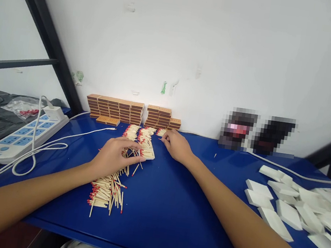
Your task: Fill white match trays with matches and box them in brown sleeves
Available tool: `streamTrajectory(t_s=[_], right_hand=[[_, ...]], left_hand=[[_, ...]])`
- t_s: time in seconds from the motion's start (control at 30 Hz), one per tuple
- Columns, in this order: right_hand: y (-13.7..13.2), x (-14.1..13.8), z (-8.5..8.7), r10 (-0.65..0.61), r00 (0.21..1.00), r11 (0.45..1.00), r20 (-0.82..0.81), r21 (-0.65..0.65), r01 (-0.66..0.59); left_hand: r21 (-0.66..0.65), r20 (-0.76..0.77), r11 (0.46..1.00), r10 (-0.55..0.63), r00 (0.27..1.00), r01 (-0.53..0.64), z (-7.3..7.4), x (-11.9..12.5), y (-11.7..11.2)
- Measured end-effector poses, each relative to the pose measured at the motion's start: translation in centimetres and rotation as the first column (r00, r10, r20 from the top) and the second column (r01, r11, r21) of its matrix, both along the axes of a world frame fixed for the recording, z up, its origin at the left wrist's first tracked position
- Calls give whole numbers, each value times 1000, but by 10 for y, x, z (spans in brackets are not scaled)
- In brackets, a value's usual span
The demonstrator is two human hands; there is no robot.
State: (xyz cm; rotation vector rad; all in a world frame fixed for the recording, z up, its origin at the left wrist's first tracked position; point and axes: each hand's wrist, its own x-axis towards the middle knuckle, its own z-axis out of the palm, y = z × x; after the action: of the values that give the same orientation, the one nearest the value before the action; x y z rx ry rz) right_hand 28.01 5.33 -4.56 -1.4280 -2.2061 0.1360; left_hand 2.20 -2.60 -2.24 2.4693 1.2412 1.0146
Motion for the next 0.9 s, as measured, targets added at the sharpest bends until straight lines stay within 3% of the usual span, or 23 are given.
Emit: streamTrajectory(t_s=[0.13, 0.67, 0.9], right_hand=[[7, 11, -4, 79, 996, 997, -51, 11, -79], [1, 18, -1, -17, 1000, 997, -19, -72, 16], [-1, 11, 0, -4, 1000, 999, -11, -33, 4]], left_hand=[[6, 4, 1000, 5, 1000, -5, 1, 0, 0], [-1, 11, 1000, -9, 1000, 9, 2, 0, -1], [-14, 0, 1000, -1, 1000, 1, 3, 1, -1]])
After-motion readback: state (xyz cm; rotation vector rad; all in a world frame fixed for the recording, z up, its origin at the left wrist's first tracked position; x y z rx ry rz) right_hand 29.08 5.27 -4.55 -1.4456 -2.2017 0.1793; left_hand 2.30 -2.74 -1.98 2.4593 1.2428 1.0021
